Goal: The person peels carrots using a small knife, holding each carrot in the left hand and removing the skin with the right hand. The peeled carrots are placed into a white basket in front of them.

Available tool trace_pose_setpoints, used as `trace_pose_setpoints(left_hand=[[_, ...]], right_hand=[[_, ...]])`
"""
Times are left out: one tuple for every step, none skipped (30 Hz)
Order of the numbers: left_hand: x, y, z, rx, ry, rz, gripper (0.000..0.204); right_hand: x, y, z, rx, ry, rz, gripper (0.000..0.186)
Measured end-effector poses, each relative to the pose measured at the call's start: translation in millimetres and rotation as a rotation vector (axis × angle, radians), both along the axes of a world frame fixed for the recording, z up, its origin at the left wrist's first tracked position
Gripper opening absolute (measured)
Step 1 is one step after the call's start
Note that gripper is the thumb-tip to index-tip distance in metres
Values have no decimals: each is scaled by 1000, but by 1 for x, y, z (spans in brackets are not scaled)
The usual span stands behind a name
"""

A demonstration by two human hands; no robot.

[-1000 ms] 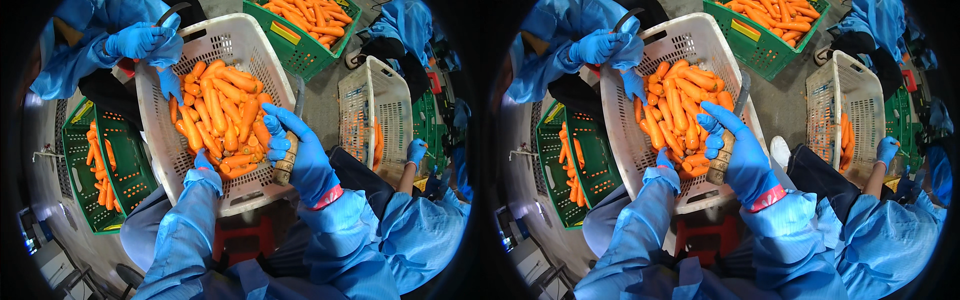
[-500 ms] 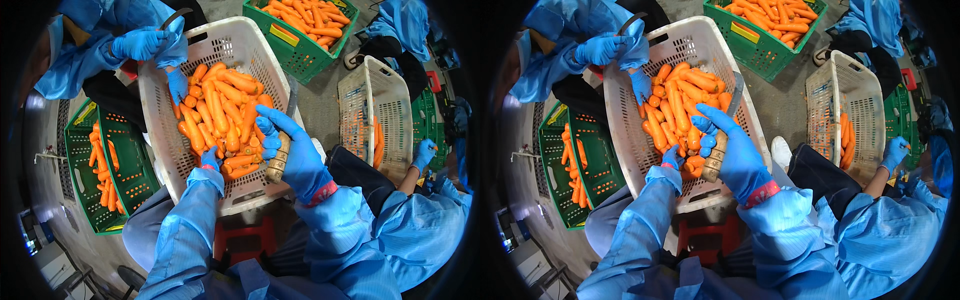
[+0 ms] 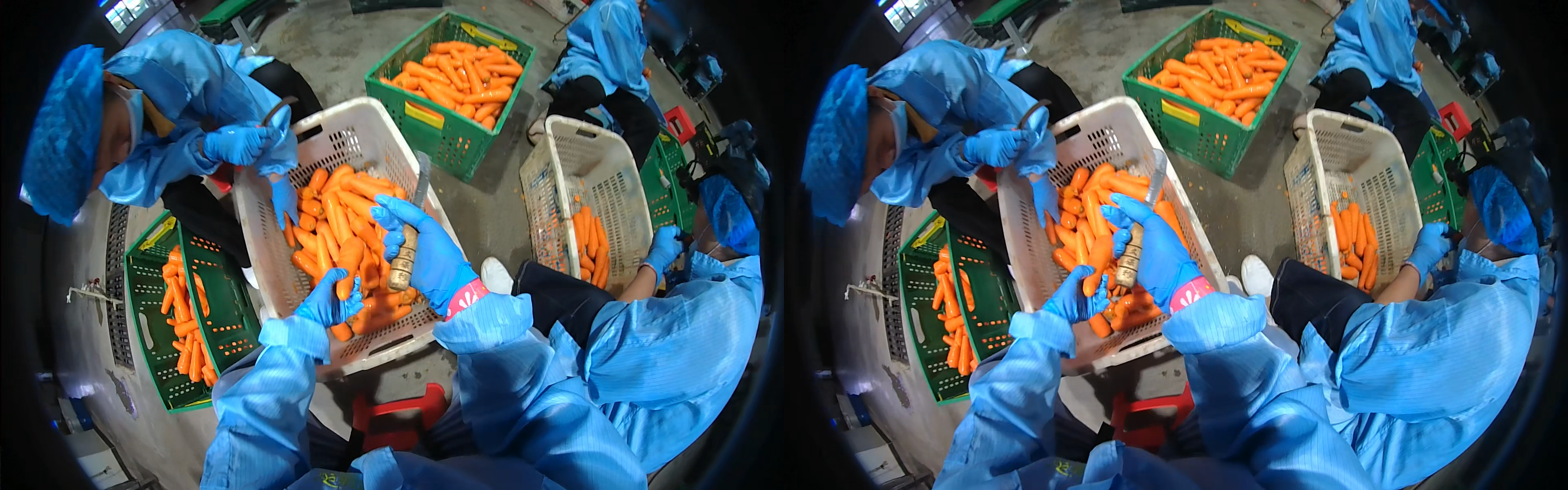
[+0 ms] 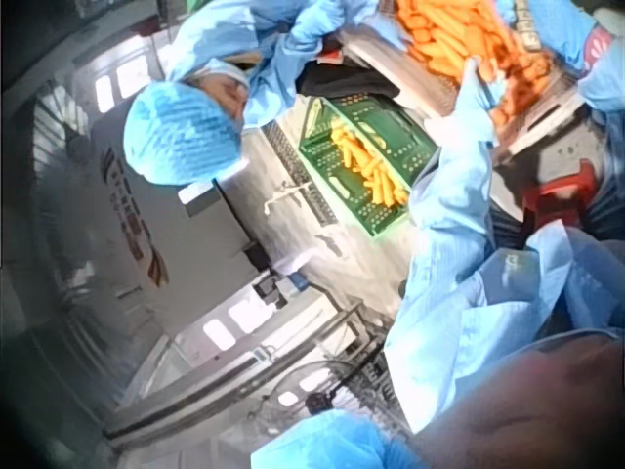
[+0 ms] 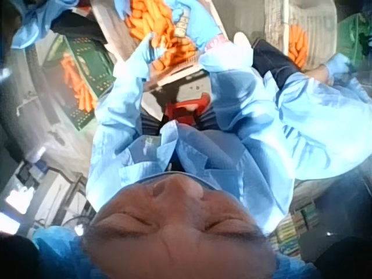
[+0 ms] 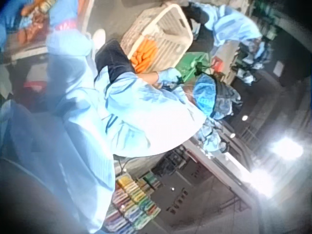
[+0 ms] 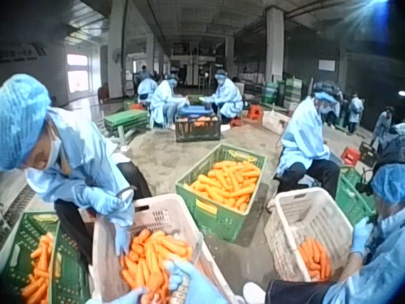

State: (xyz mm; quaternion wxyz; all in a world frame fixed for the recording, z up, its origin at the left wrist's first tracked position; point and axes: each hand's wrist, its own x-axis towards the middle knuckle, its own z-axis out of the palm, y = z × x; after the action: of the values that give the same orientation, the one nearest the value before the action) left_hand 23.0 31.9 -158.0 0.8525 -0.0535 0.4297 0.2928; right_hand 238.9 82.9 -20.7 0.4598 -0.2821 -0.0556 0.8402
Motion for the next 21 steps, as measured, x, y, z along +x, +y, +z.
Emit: trace_pose_setpoints(left_hand=[[3,-3,29,12,-60,37,37],[5,-9,48,225,-28,15,40],[10,-15,74,331,-48,12,40],[13,-23,100,436,-60,15,41],[12,-31,116,505,-99,16,42],[9,-39,129,573,-138,15,43],[10,-44,136,636,-192,17,44],[10,-44,141,627,-242,28,43],[10,-43,145,618,-292,38,42],[12,-44,145,601,-349,54,42],[14,-43,147,581,-287,94,41],[15,-40,146,606,-166,90,40],[14,-37,145,625,-40,81,39],[13,-33,145,640,86,72,38],[10,-31,148,626,145,76,37],[8,-26,157,649,215,55,37],[6,-23,170,670,297,36,37],[4,-20,176,690,377,14,38],[2,-18,170,685,399,20,37],[-3,-18,167,694,407,16,38],[-8,-17,163,702,414,11,38]], right_hand=[[4,1,1,64,-8,2,35],[7,0,7,78,-82,-28,37],[10,-2,14,92,-158,-64,38],[10,-3,20,105,-226,-94,40],[9,-5,24,145,-365,-94,45],[7,-8,27,173,-409,-71,45],[7,-11,28,196,-468,-46,45],[4,-14,30,219,-527,-22,45],[0,-16,31,240,-620,-8,40],[-3,-19,29,289,-689,11,38],[-6,-21,28,340,-756,31,37],[-9,-22,26,392,-822,51,35],[-10,-25,23,448,-882,56,28],[-13,-26,18,612,-952,13,28],[-15,-25,11,778,-1017,-33,28],[-17,-25,4,938,-1075,-85,27],[-22,-26,4,1090,-1166,-134,29],[-24,-27,8,1119,-1244,-64,30],[-26,-31,19,1146,-1320,9,31],[-29,-33,23,1172,-1396,82,32],[-33,-32,18,1246,-1535,101,37]])
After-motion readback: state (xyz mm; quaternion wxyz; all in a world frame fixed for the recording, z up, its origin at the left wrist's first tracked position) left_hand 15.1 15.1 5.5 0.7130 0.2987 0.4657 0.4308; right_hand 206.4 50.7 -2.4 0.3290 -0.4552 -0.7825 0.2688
